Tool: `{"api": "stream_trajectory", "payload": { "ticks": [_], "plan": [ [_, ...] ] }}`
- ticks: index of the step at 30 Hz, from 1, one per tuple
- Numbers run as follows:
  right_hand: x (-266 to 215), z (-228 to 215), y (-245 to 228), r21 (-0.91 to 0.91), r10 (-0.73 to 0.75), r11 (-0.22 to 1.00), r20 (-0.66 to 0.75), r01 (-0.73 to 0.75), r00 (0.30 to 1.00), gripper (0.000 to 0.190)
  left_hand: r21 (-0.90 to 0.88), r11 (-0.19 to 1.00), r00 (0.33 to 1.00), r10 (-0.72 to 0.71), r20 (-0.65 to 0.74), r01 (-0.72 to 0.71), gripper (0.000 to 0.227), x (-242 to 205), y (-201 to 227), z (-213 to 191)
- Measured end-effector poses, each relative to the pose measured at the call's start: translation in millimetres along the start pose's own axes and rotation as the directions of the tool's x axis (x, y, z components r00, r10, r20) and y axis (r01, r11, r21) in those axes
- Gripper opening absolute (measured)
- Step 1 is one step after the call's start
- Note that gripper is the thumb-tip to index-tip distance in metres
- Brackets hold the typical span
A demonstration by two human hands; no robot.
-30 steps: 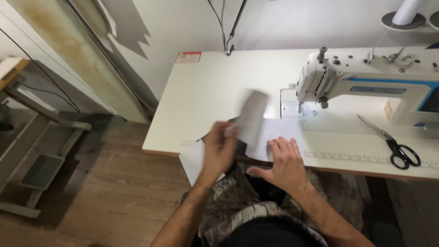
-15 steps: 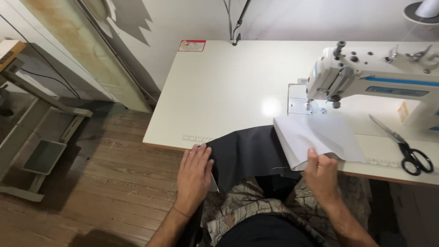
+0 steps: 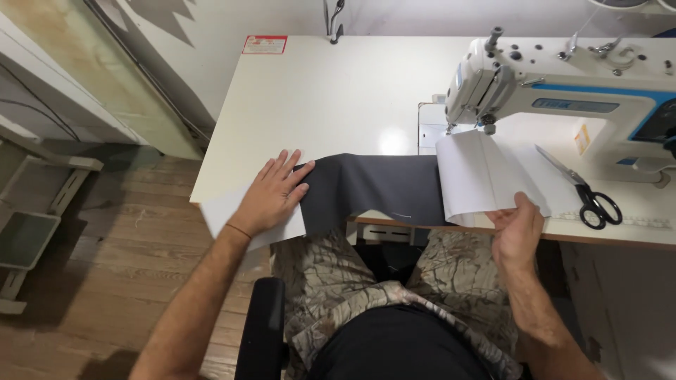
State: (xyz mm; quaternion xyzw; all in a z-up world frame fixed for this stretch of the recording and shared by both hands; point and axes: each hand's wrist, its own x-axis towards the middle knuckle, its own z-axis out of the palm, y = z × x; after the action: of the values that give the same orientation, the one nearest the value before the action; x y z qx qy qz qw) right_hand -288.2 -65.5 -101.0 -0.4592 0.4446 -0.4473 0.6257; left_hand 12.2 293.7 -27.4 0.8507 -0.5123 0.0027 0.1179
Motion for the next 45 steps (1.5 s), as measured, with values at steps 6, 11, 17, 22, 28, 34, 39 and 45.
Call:
{"api": "stream_trajectory", "payload": {
  "ticks": [6,11,17,22,28,34,39,45],
  "plan": [
    [-7.3,-17.0,-37.0,0.135,0.097,0.985,0.087,-0.108,0.991,0.012,-0.05,0.992,0.959,0.124,0.254,-0.115,0.072,36.9,-13.2,-43.5],
    [16.6,-46.8,-40.3,0.149,0.078,0.984,0.119,-0.096,0.99,0.011,0.248,0.908,0.942,0.325,0.088,-0.337,0.075,76.8,-104.2,-6.1],
    [-7.0,-49.6,-82.5,-0.094,0.04,0.996,0.325,-0.01,0.945,0.036,0.322,0.918,0.97,0.197,0.143,-0.234,0.084,88.7,-125.4,-20.5],
    [-30.0,-40.5,-135.1,-0.805,-0.285,0.503,0.188,0.314,0.94,0.06,0.213,0.939,0.934,0.309,-0.181,-0.27,0.068,114.1,-21.5,-41.8],
    [-15.1,19.6,-119.3,-0.556,-0.614,0.037,0.642,0.83,0.458,0.022,-0.087,0.8,0.797,0.57,-0.199,-0.594,0.053,148.2,135.3,-14.2],
    [55.6,60.9,-112.6,-0.508,-0.34,-0.108,0.827,0.855,0.448,0.059,-0.111,0.785,0.792,0.61,-0.036,-0.61,0.066,157.3,123.8,27.8],
    [66.6,66.7,-158.9,-0.658,0.109,0.065,0.752,0.75,0.65,0.036,-0.186,0.818,0.821,0.565,0.085,-0.544,0.071,149.7,109.2,21.1],
    [35.6,51.4,-207.1,-0.562,0.188,0.746,0.694,0.358,0.695,0.01,-0.277,0.716,0.732,0.678,0.059,-0.641,0.064,139.6,127.0,12.1]
  ]
}}
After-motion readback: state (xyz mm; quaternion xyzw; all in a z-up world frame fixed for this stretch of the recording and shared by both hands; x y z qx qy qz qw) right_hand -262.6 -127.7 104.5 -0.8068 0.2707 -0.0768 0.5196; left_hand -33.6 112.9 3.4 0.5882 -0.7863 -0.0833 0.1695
